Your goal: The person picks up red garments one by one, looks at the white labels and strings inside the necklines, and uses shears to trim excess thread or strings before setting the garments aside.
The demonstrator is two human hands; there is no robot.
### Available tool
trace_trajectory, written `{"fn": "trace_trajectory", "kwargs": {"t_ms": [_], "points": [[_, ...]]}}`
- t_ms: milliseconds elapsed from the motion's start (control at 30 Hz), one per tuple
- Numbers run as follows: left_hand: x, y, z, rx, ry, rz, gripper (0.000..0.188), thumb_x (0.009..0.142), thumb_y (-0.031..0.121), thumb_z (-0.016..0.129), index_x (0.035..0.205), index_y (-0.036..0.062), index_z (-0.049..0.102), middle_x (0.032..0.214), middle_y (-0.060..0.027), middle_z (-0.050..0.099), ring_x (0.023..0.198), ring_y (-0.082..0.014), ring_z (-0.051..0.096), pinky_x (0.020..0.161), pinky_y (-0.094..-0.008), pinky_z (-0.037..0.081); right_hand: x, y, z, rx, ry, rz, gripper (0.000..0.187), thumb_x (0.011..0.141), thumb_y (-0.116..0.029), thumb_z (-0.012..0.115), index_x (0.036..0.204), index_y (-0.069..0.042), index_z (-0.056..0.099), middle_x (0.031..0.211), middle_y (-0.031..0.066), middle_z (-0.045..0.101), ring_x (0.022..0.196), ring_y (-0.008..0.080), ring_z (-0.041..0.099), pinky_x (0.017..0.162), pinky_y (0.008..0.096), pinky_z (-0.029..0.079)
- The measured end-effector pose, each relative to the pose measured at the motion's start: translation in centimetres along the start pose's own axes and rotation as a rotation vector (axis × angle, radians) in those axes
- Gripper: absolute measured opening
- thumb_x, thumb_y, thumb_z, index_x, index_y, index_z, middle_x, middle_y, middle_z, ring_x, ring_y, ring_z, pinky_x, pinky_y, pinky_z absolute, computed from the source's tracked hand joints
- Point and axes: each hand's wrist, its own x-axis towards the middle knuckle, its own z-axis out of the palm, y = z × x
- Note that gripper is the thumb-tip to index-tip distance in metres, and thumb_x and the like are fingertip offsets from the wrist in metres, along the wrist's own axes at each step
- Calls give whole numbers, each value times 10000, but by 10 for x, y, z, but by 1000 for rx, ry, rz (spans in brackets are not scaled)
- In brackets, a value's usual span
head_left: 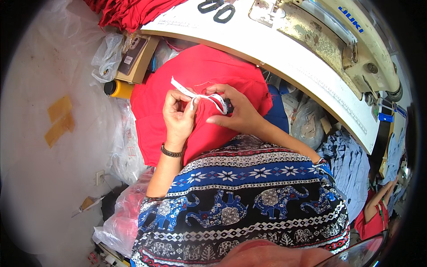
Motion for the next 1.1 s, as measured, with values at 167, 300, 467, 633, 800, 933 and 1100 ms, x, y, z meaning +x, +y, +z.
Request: {"fn": "trace_trajectory", "kwargs": {"t_ms": [167,300,467,633,800,933,1100], "points": [[8,16,-4,-138,70,-17,380,793,-126,681,1029,51,441,960,-67,551,906,-134,569,815,-260,488,7,-19,-26,-99,-96,103,201,840,-63,697,1028,-16,644,861,78,667,764,120,624,674,269,499],[12,7,1,-153,0,-150,395,799,-149,638,1056,68,431,907,-55,552,873,-113,550,767,-242,473,6,-7,-46,-143,-175,198,233,808,-91,728,1011,-20,638,882,94,661,777,164,634,700,304,496],[1,-7,19,-100,7,-174,426,774,-120,692,1053,61,426,864,-27,563,811,-88,545,731,-218,449,16,-15,-38,-468,-169,-172,473,708,-305,797,1071,-54,628,970,96,647,932,271,608,836,389,451],[-1,3,17,48,-31,-136,386,765,-100,713,1010,61,461,849,-22,618,785,-62,551,703,-200,435,43,-11,-12,-427,-429,-262,550,651,-424,793,1024,-58,623,976,91,637,988,294,565,841,418,411],[-2,10,10,-138,-23,-291,330,780,-94,694,988,60,490,879,-31,643,775,-56,559,693,-196,443,44,-5,-4,-545,-399,-275,368,693,-324,744,955,-91,632,904,61,615,960,271,556,857,436,373],[-1,10,13,-257,25,-323,304,794,-95,682,982,60,500,869,-36,645,776,-70,584,688,-194,463,31,-4,-4,-478,-225,-262,252,719,-247,704,927,-122,638,854,34,589,918,250,547,860,430,356],[3,11,17,-253,40,-248,292,809,-109,658,987,56,496,851,-54,636,741,-97,604,669,-209,486,21,-11,-14,-562,-122,-195,180,739,-217,708,898,-147,661,835,10,588,903,228,543,868,439,353]]}}
